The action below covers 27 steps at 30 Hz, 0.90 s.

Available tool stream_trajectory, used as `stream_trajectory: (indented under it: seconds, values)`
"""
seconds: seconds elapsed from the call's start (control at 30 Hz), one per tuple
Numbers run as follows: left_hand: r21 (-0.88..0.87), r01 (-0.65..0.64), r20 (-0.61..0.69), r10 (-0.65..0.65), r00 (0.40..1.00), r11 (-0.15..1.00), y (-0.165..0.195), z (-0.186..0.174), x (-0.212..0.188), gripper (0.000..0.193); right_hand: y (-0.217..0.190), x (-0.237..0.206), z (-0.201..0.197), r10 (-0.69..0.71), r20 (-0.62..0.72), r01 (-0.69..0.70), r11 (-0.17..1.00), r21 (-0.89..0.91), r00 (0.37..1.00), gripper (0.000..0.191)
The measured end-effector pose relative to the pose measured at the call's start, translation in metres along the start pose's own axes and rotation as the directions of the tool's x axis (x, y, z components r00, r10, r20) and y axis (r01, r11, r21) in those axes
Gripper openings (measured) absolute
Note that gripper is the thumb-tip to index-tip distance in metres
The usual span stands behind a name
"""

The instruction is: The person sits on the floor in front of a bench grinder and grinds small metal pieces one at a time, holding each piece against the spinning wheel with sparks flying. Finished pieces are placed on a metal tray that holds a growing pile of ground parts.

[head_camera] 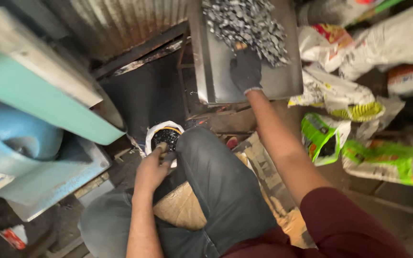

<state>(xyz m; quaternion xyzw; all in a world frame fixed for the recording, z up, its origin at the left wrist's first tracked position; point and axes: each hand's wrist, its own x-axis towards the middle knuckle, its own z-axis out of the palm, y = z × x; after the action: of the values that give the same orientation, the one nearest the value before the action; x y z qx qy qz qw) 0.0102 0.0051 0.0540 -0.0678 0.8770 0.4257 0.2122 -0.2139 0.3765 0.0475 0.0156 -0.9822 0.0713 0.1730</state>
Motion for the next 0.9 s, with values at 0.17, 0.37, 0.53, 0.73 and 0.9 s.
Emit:
stream_trajectory:
  seconds: [0.17, 0.37, 0.53, 0.73, 0.9]
  values:
    - [0.213, -0.067, 0.123, 0.041, 0.992, 0.975, 0.004, -0.001, 0.004, 0.052, -0.031, -0.032, -0.009, -0.158, 0.056, 0.142, 0.964, 0.225, 0.986, 0.03]
    - [0.227, -0.065, 0.046, 0.056, 0.997, 0.972, -0.011, 0.01, -0.004, 0.057, -0.049, -0.079, -0.034, 0.013, 0.267, -0.105, 0.937, 0.332, 0.963, 0.034]
    - [0.063, -0.183, 0.023, 0.182, 0.983, 0.981, -0.018, 0.017, -0.03, 0.056, -0.039, -0.083, -0.07, 0.094, -0.027, -0.046, 0.695, 0.718, 0.995, 0.026]
    - [-0.163, -0.218, 0.239, 0.253, 0.937, 0.962, 0.01, 0.055, -0.057, 0.065, -0.035, -0.065, -0.1, -0.051, 0.031, 0.02, 0.786, 0.617, 0.998, 0.032]
    - [-0.171, -0.249, 0.18, 0.279, 0.943, 0.953, 0.015, 0.049, -0.065, 0.058, -0.037, -0.04, -0.051, -0.288, 0.193, 0.173, 0.872, 0.459, 0.938, 0.032]
